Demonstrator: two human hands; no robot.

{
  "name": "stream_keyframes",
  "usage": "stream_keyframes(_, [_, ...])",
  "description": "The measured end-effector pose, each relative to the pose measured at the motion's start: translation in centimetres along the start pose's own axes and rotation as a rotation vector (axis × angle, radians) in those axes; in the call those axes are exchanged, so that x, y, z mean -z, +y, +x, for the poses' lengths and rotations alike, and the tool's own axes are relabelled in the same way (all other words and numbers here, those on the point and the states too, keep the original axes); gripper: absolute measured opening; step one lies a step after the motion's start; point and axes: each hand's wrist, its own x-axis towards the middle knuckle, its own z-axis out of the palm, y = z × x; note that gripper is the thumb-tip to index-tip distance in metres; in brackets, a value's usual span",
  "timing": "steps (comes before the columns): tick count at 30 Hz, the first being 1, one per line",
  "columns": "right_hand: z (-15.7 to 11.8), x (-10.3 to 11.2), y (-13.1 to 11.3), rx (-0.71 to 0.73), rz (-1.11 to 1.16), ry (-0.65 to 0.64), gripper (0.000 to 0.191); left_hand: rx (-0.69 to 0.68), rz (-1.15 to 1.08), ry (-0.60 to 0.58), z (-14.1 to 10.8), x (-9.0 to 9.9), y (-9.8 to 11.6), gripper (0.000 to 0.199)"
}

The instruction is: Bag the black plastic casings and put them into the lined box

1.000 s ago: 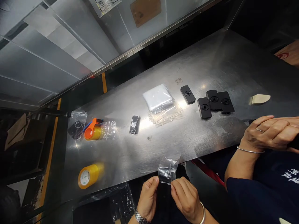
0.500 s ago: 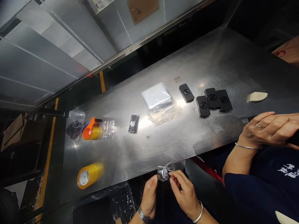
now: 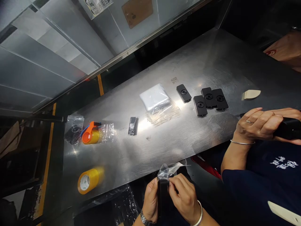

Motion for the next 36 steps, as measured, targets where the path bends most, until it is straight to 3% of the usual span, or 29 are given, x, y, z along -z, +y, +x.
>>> stream_keyframes(4, [-0.2, 0.1, -0.4, 0.058, 0.001, 0.045, 0.023, -0.005, 0.059, 0.005, -0.6, -0.2, 0.6, 0.035])
stream_keyframes(10, [-0.1, 0.6, 0.1, 0.027, 0.069, 0.060, 0.027, -0.051, 0.104, -0.011, -0.9, -0.3, 1.1, 0.037])
stream_keyframes(13, [0.7, 1.4, 0.3, 0.050, 0.123, -0.066, 0.029, -0.076, 0.119, -0.039, -0.8, -0.3, 1.2, 0.035])
stream_keyframes(17, [2.4, 2.8, 0.5, -0.049, 0.249, -0.375, 0.022, -0.087, 0.171, -0.078, -0.9, -0.1, 1.2, 0.035])
stream_keyframes(20, [3.5, 3.5, 0.7, -0.108, 0.256, -0.507, 0.018, -0.098, 0.258, -0.088, -0.8, 0.0, 1.1, 0.036])
stream_keyframes(30, [4.7, 3.5, 0.5, -0.236, 0.276, -0.585, 0.013, -0.150, 0.446, -0.216, -0.5, 0.7, 0.9, 0.042])
stream_keyframes(36, [4.9, 4.1, 0.8, -0.315, 0.375, -0.618, 0.016, -0.165, 0.461, -0.209, -0.4, 1.1, 0.6, 0.041])
